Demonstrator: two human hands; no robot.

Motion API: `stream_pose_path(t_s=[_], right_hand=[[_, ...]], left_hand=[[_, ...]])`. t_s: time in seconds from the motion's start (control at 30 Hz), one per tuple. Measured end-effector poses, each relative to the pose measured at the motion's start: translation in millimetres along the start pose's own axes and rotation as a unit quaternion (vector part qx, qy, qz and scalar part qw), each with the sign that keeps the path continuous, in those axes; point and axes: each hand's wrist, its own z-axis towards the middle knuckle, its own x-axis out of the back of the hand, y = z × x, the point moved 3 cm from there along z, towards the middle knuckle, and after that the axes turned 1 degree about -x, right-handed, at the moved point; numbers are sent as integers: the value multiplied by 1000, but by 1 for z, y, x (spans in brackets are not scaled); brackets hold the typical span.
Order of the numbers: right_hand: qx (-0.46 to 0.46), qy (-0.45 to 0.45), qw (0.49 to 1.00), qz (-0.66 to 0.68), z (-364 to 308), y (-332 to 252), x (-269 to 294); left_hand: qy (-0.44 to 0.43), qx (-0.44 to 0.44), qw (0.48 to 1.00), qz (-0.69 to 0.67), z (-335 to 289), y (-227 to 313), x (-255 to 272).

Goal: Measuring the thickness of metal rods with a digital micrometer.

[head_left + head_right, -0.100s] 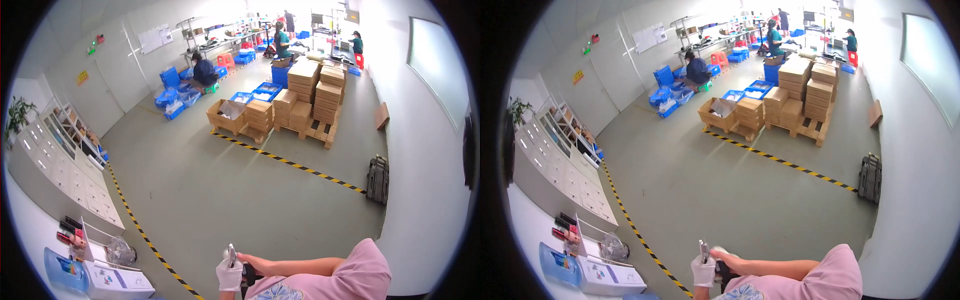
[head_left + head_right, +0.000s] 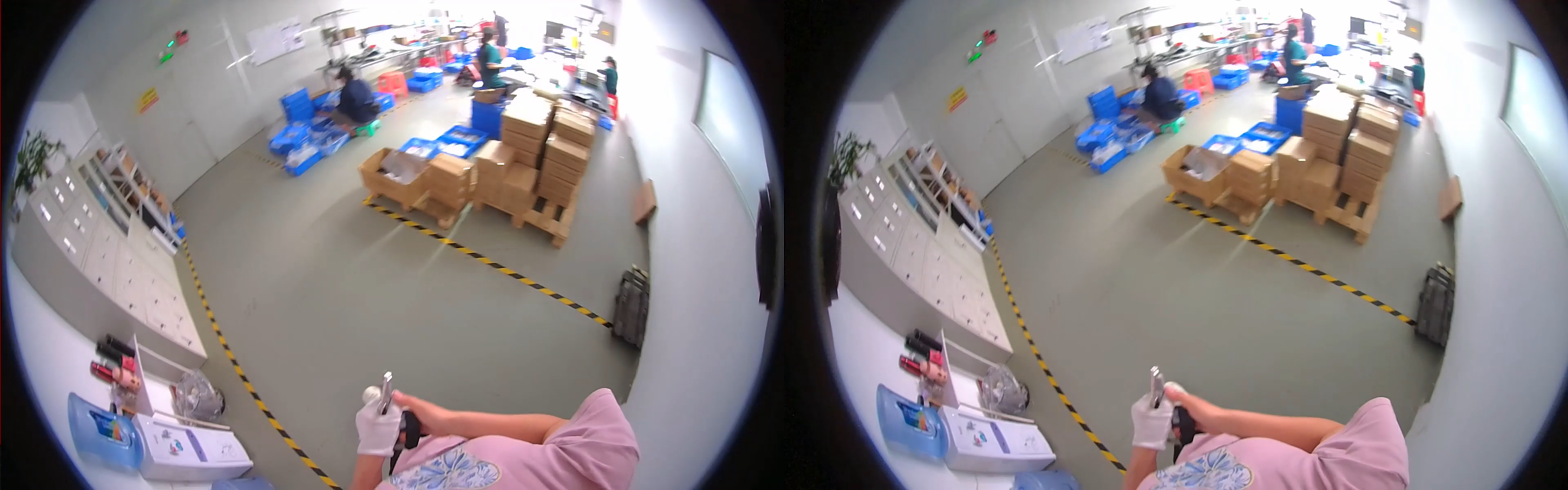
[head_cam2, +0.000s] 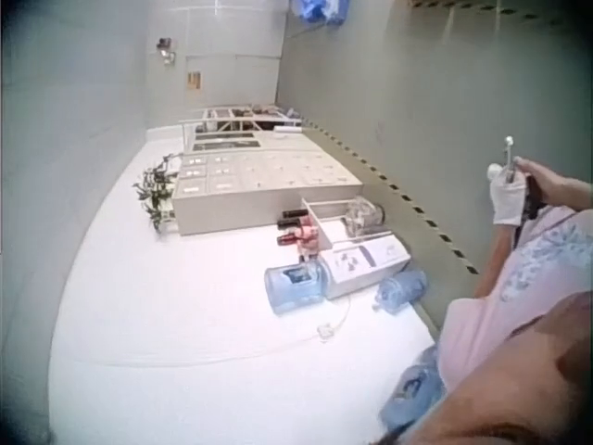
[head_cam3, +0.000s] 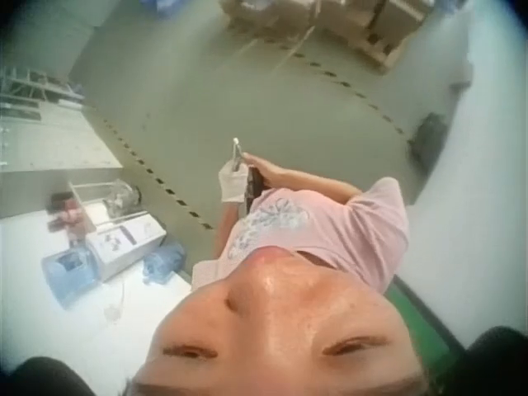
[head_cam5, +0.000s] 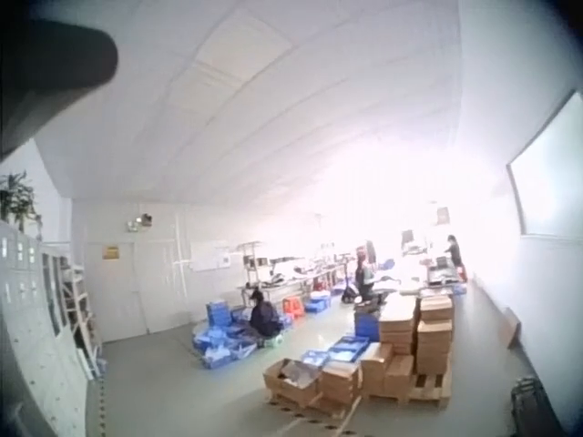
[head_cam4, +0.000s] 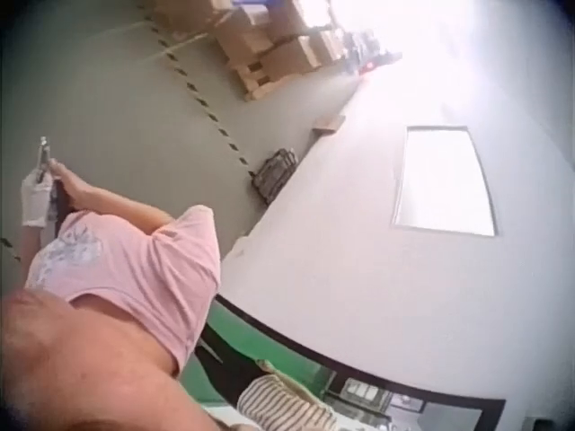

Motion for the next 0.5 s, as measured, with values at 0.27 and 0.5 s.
stream_pose_path(t_s=[0.27,0.5], right_hand=[[63,-89,984,144,117,-164,18],[127,-132,909,374,181,-264,48]], left_hand=[[-22,-125,991,-46,211,26,10],[-31,171,984,-40,361,-101,35]])
